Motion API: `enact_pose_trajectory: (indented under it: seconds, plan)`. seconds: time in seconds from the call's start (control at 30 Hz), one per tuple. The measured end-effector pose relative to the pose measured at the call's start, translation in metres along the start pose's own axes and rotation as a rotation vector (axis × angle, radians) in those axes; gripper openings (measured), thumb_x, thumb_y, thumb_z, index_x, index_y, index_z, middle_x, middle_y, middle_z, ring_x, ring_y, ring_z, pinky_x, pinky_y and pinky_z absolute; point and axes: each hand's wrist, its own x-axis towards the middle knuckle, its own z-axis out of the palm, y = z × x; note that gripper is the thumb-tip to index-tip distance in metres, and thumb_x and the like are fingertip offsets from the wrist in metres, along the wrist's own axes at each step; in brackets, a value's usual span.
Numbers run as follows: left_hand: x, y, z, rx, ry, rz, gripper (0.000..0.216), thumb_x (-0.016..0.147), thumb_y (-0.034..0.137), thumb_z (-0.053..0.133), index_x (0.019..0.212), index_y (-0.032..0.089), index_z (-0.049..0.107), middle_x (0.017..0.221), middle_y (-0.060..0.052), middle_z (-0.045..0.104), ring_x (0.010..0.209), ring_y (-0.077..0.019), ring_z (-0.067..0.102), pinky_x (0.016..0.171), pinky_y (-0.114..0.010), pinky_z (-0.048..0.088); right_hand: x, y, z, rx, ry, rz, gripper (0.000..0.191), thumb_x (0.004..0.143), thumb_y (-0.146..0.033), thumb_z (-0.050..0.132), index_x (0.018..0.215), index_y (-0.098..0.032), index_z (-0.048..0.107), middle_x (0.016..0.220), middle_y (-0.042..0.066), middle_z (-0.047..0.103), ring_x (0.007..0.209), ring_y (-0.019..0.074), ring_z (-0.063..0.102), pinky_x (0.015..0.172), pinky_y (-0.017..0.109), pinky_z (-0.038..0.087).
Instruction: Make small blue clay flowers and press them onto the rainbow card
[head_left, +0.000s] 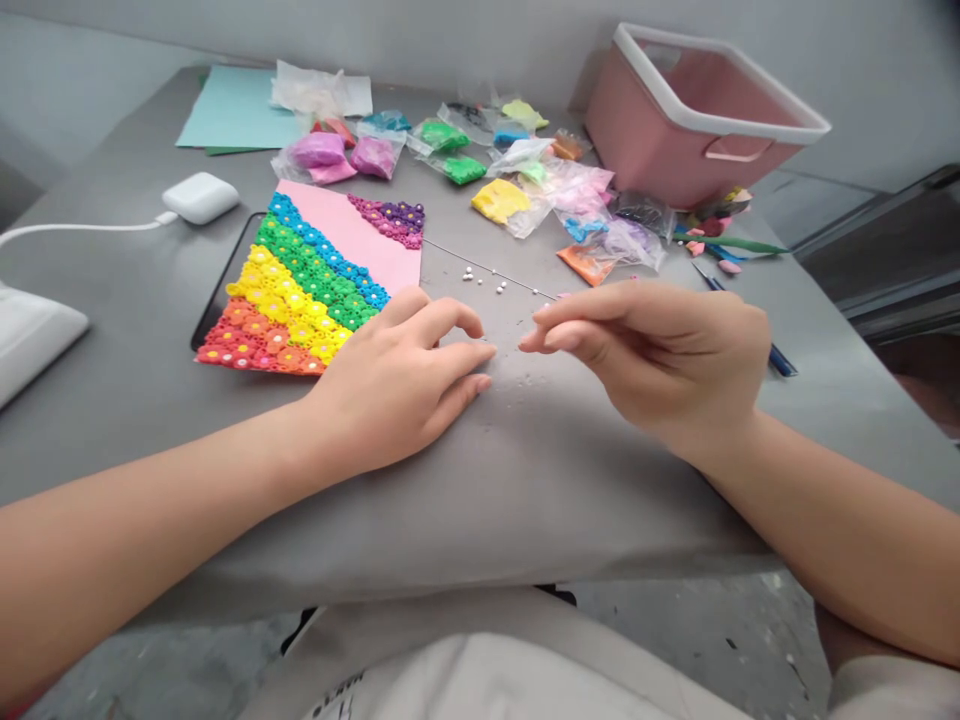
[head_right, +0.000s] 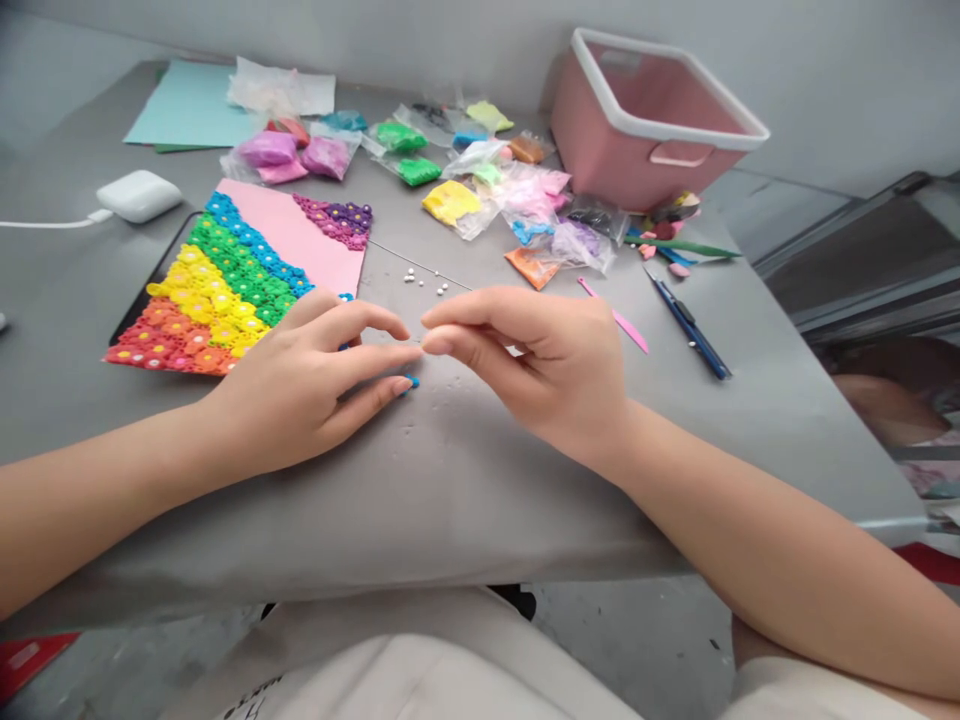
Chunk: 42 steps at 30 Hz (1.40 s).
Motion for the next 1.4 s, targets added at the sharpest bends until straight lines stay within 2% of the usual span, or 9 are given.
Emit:
enact_pose_trajectory:
  seconds: [0.1, 0.2, 0.37, 0.43, 0.53, 0.73, 0.9, 1.1, 1.4]
  plan:
    - [0.001, -0.001, -0.002, -0.027, -0.039, -0.005, 0.032, 0.1, 0.03, 0.05, 0.107, 0.019, 0.08, 0.122, -0.012, 0.07, 0.1, -0.0288, 0.061, 0.096, -0.048, 0.051, 0.001, 0.0, 0.0, -0.013, 0.016, -0.023, 0.011, 0.086, -0.016, 0.077, 0.089, -0.026, 0.075, 0.081, -0.003, 0.079, 0.068, 0.0133, 0.075, 0.063, 0.023, 0.062]
    - [0.001, -0.002, -0.004, -0.078, -0.036, -0.009, 0.028, 0.098, 0.029, 0.053, 0.102, 0.02, 0.079, 0.118, -0.01, 0.072, 0.098, -0.0272, 0.061, 0.094, -0.045, 0.05, 0.002, 0.001, 0.0, 0.034, -0.006, 0.006, 0.015, 0.094, -0.015, 0.064, 0.1, -0.025, 0.074, 0.091, 0.0, 0.08, 0.082, 0.0152, 0.078, 0.072, 0.026, 0.064]
    - [0.001, -0.004, -0.005, -0.217, -0.07, -0.023, 0.016, 0.095, 0.026, 0.059, 0.098, 0.02, 0.073, 0.109, -0.006, 0.074, 0.095, -0.0237, 0.061, 0.092, -0.039, 0.047, 0.004, 0.002, -0.001, -0.055, -0.118, -0.061, 0.006, 0.092, -0.021, 0.07, 0.086, -0.021, 0.072, 0.076, -0.002, 0.077, 0.064, 0.0106, 0.07, 0.055, 0.021, 0.057]
    - [0.001, -0.003, -0.008, -0.286, -0.075, -0.036, 0.012, 0.094, 0.024, 0.059, 0.097, 0.021, 0.07, 0.102, -0.004, 0.075, 0.094, -0.0219, 0.062, 0.09, -0.037, 0.046, 0.003, 0.002, -0.001, 0.013, -0.11, -0.036, 0.006, 0.09, -0.016, 0.071, 0.092, -0.022, 0.072, 0.085, 0.0, 0.078, 0.073, 0.0124, 0.074, 0.065, 0.022, 0.062]
    - [0.003, 0.0, -0.012, -0.45, -0.009, -0.138, 0.009, 0.092, 0.023, 0.061, 0.096, 0.022, 0.069, 0.092, -0.001, 0.074, 0.084, -0.0173, 0.063, 0.082, -0.031, 0.049, 0.003, 0.001, -0.001, 0.058, -0.1, 0.027, 0.011, 0.094, -0.017, 0.065, 0.101, -0.022, 0.073, 0.095, 0.002, 0.08, 0.085, 0.014, 0.077, 0.074, 0.024, 0.064]
    - [0.006, 0.003, -0.019, -0.925, 0.104, -0.404, 0.022, 0.086, 0.041, 0.074, 0.098, 0.022, 0.073, 0.085, -0.001, 0.073, 0.068, -0.0122, 0.062, 0.058, -0.023, 0.051, 0.002, -0.003, -0.004, 0.003, -0.077, -0.003, 0.008, 0.087, -0.029, 0.077, 0.084, -0.022, 0.075, 0.077, -0.001, 0.077, 0.064, 0.0122, 0.072, 0.059, 0.022, 0.06]
    - [0.004, 0.007, -0.021, -1.149, 0.01, -0.457, 0.019, 0.086, 0.041, 0.077, 0.095, 0.024, 0.076, 0.088, -0.001, 0.077, 0.08, -0.0146, 0.072, 0.063, -0.02, 0.058, 0.003, -0.008, -0.006, 0.043, -0.078, -0.121, 0.005, 0.087, -0.017, 0.076, 0.09, -0.02, 0.074, 0.079, 0.0, 0.078, 0.064, 0.0098, 0.071, 0.058, 0.02, 0.058]
    - [0.001, 0.011, -0.021, -1.193, -0.015, -0.475, 0.024, 0.083, 0.046, 0.079, 0.097, 0.027, 0.079, 0.089, -0.001, 0.079, 0.081, -0.0167, 0.074, 0.065, -0.023, 0.062, 0.002, -0.01, -0.001, 0.133, -0.066, -0.337, 0.011, 0.085, -0.021, 0.079, 0.093, -0.026, 0.075, 0.079, -0.001, 0.071, 0.064, 0.0115, 0.066, 0.056, 0.024, 0.058]
    - [0.002, 0.011, -0.022, -1.199, -0.066, -0.433, 0.016, 0.088, 0.042, 0.076, 0.093, 0.027, 0.08, 0.088, 0.0, 0.08, 0.083, -0.0178, 0.076, 0.073, -0.026, 0.063, -0.002, -0.009, 0.002, 0.062, -0.051, -0.278, 0.021, 0.091, -0.019, 0.072, 0.103, -0.035, 0.078, 0.088, 0.0, 0.065, 0.071, 0.0125, 0.065, 0.056, 0.026, 0.058]
